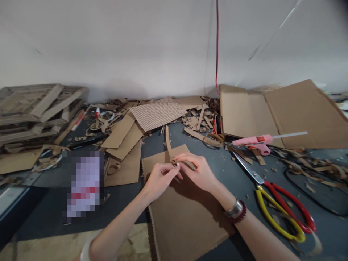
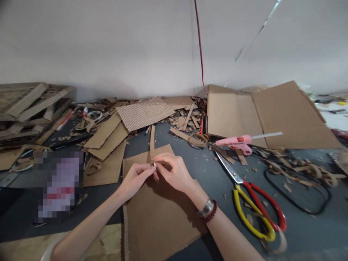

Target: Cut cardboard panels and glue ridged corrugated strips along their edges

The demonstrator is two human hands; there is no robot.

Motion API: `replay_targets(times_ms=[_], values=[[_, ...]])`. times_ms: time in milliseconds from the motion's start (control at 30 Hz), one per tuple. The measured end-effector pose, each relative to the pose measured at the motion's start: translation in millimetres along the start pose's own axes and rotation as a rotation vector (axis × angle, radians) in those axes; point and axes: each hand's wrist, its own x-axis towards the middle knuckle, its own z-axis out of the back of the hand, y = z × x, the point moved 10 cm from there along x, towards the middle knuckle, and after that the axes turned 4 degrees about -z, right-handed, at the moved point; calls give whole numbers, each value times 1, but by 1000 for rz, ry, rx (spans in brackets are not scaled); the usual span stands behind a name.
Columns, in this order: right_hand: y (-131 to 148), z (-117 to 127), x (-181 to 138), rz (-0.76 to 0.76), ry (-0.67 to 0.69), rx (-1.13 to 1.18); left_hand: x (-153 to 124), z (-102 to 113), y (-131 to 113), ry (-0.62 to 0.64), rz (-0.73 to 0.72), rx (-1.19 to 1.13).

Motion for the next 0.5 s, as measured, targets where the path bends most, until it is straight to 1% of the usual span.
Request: replay_targets(times_ms=[133, 267, 333, 500], values=[[-4, 0, 0, -25, -10, -24, 3, 1, 11, -24, 36, -45], [-9, 2, -2, -79, -34, -50, 5, -6, 15, 18, 44, -158], [-10, 4, -2, -91, -50, -43, 4, -8, 14, 32, 50, -180], [-11, 6, -1, -123, -56, -51, 2, -9, 10, 48, 31, -101]])
